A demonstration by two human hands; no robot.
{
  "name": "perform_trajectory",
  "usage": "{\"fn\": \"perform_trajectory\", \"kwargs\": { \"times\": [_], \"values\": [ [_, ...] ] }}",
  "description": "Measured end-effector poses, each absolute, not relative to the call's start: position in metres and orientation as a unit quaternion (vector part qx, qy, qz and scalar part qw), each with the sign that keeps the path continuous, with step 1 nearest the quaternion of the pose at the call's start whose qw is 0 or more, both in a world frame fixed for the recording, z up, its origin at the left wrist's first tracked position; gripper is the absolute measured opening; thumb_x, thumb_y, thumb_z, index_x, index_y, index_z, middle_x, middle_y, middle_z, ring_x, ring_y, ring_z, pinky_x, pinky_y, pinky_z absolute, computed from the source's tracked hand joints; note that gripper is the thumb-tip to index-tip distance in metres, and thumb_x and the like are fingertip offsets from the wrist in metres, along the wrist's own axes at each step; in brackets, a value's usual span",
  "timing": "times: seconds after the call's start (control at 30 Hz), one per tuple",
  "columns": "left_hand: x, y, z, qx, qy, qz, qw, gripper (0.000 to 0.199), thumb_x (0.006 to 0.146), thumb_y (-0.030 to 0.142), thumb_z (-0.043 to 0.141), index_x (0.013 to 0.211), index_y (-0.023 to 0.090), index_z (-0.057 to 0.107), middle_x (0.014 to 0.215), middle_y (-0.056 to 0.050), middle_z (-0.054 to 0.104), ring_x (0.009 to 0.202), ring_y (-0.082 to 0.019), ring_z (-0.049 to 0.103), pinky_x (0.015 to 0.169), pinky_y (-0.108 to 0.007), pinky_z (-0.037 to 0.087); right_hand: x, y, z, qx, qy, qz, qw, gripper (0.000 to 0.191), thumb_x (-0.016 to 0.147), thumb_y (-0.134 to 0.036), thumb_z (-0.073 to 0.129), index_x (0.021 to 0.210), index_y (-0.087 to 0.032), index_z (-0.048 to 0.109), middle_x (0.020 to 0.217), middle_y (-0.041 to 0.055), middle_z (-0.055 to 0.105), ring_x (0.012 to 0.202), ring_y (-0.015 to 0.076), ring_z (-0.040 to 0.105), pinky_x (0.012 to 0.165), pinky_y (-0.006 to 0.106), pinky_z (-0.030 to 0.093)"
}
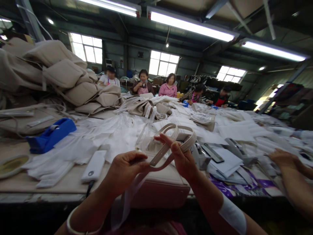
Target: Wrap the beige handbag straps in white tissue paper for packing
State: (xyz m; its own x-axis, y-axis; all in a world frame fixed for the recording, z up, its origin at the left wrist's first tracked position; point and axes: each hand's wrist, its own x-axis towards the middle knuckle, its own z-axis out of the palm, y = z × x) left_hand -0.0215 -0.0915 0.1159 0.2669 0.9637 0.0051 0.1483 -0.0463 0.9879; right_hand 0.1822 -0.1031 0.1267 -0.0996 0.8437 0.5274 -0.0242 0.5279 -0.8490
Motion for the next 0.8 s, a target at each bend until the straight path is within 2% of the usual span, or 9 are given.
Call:
{"fn": "perform_trajectory", "kwargs": {
  "times": [0.1,0.17,0.3,0.47,0.63,0.73,0.8],
  "values": [
    [-0.020,-0.092,0.119,0.585,0.453,0.362,0.567,0.029,0.063,0.040,0.081,0.079,0.018,0.070,0.070,0.000,0.069,0.065,-0.015,0.060,0.059,-0.023,0.044,0.182,-0.104,0.129,-0.310,-0.648,0.361,0.594,0.039,0.098,-0.044,0.044,0.128,-0.027,0.061,0.125,0.0060,0.066,0.123,0.0251,0.056,0.109,0.047,0.037],
    [-0.019,-0.091,0.119,0.563,0.444,0.343,0.606,0.030,0.062,0.042,0.081,0.070,0.018,0.065,0.058,0.004,0.061,0.053,-0.011,0.051,0.049,-0.020,0.035,0.183,-0.103,0.131,-0.310,-0.655,0.347,0.595,0.038,0.098,-0.043,0.043,0.129,-0.028,0.060,0.125,0.0044,0.066,0.122,0.0239,0.056,0.109,0.045,0.037],
    [-0.018,-0.086,0.110,0.509,0.402,0.307,0.696,0.037,0.060,0.043,0.082,0.061,0.020,0.053,0.048,0.007,0.049,0.042,-0.009,0.040,0.044,-0.020,0.024,0.185,-0.101,0.134,-0.315,-0.674,0.304,0.595,0.039,0.099,-0.042,0.041,0.132,-0.029,0.058,0.125,0.0042,0.065,0.121,0.0231,0.057,0.108,0.043,0.039],
    [-0.020,-0.085,0.105,0.468,0.366,0.318,0.739,0.038,0.061,0.040,0.083,0.062,0.019,0.052,0.049,0.004,0.054,0.043,-0.010,0.043,0.046,-0.021,0.027,0.186,-0.109,0.138,-0.314,-0.687,0.301,0.583,0.039,0.100,-0.040,0.038,0.133,-0.029,0.056,0.128,0.0047,0.064,0.123,0.0233,0.056,0.109,0.045,0.038],
    [-0.014,-0.092,0.121,0.504,0.347,0.379,0.694,0.032,0.058,0.032,0.085,0.065,0.015,0.058,0.057,0.003,0.054,0.052,-0.009,0.045,0.051,-0.021,0.031,0.178,-0.119,0.127,-0.343,-0.726,0.257,0.538,0.042,0.100,-0.041,0.038,0.136,-0.029,0.053,0.134,0.0057,0.060,0.130,0.0259,0.048,0.113,0.049,0.032],
    [-0.006,-0.095,0.132,0.509,0.332,0.398,0.687,0.026,0.061,0.029,0.082,0.065,0.015,0.061,0.062,0.002,0.055,0.058,-0.010,0.049,0.057,-0.023,0.036,0.170,-0.122,0.109,-0.356,-0.744,0.259,0.502,0.042,0.099,-0.041,0.040,0.137,-0.029,0.052,0.138,0.0059,0.056,0.131,0.0271,0.047,0.112,0.050,0.034],
    [-0.001,-0.097,0.136,0.551,0.336,0.427,0.633,0.019,0.062,0.026,0.081,0.064,0.016,0.064,0.069,0.000,0.058,0.066,-0.013,0.053,0.064,-0.026,0.041,0.165,-0.122,0.097,-0.375,-0.736,0.264,0.499,0.043,0.097,-0.040,0.044,0.138,-0.030,0.051,0.140,0.0057,0.054,0.131,0.0274,0.047,0.112,0.050,0.035]
  ]
}}
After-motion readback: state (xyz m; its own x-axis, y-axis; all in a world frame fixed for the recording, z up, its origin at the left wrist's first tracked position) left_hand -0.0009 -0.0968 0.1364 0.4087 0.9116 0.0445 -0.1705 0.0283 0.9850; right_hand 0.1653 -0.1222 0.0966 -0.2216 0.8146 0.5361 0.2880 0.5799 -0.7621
